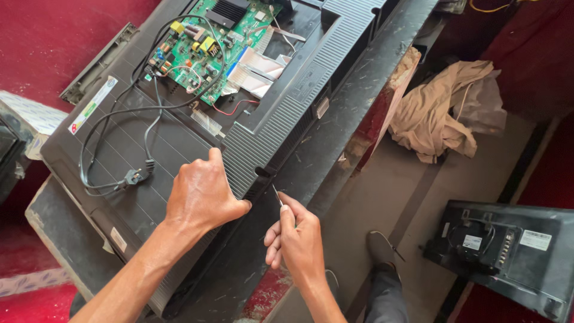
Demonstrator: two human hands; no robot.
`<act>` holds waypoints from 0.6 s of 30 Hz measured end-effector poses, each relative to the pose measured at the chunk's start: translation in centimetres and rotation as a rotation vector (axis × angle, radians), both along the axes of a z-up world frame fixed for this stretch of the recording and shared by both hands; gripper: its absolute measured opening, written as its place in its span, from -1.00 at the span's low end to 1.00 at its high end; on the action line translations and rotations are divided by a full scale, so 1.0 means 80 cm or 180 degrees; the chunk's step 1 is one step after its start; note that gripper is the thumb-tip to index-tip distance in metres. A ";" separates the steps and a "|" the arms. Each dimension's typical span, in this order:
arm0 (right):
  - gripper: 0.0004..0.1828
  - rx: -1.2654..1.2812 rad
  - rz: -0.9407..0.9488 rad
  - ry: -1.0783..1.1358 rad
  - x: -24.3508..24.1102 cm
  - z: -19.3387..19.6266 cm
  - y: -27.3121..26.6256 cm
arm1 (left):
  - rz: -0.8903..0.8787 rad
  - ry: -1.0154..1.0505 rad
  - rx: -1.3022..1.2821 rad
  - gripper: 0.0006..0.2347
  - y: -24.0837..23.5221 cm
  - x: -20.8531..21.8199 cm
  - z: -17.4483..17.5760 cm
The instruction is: The person uses a screwdriver to pry and remove the back casing of a flat-screen television. They then detach and remove a set of ribbon cables from the internal circuitry.
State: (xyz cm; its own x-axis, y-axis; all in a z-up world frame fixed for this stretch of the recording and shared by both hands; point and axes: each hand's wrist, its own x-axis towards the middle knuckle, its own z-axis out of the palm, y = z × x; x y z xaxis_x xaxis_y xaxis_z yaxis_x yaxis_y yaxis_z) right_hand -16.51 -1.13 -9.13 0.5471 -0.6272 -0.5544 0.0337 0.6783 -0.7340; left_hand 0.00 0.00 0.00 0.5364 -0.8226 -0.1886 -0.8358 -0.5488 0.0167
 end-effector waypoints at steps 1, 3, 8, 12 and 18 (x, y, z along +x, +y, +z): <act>-0.44 -0.0029 -0.0040 -0.0052 0.001 -0.003 0.000 | 0.0000 -0.0015 0.0007 -0.45 0.000 0.000 0.000; -0.45 -0.0082 -0.0124 -0.0163 0.003 -0.010 0.001 | -0.0004 -0.0050 0.0024 -0.43 -0.001 -0.001 0.000; -0.46 -0.0154 -0.0082 -0.0111 0.007 -0.015 -0.001 | -0.0004 -0.0101 -0.0004 -0.44 -0.002 -0.003 0.002; -0.47 0.0214 -0.0090 -0.0399 0.001 -0.002 -0.010 | 0.0055 -0.0073 0.0007 -0.44 -0.002 -0.005 0.002; -0.51 -0.0541 0.0582 0.0486 0.001 0.042 -0.042 | 0.0160 -0.0114 -0.0049 -0.47 0.001 -0.008 -0.004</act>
State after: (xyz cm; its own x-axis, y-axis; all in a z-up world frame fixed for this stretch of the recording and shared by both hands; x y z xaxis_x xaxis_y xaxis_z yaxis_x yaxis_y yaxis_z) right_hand -16.42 -4.52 -5.81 0.5779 -0.6167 -0.5345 -0.1974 0.5299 -0.8248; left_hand -0.61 0.09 -0.33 0.5832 -0.7972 -0.1559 -0.8074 -0.5899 -0.0039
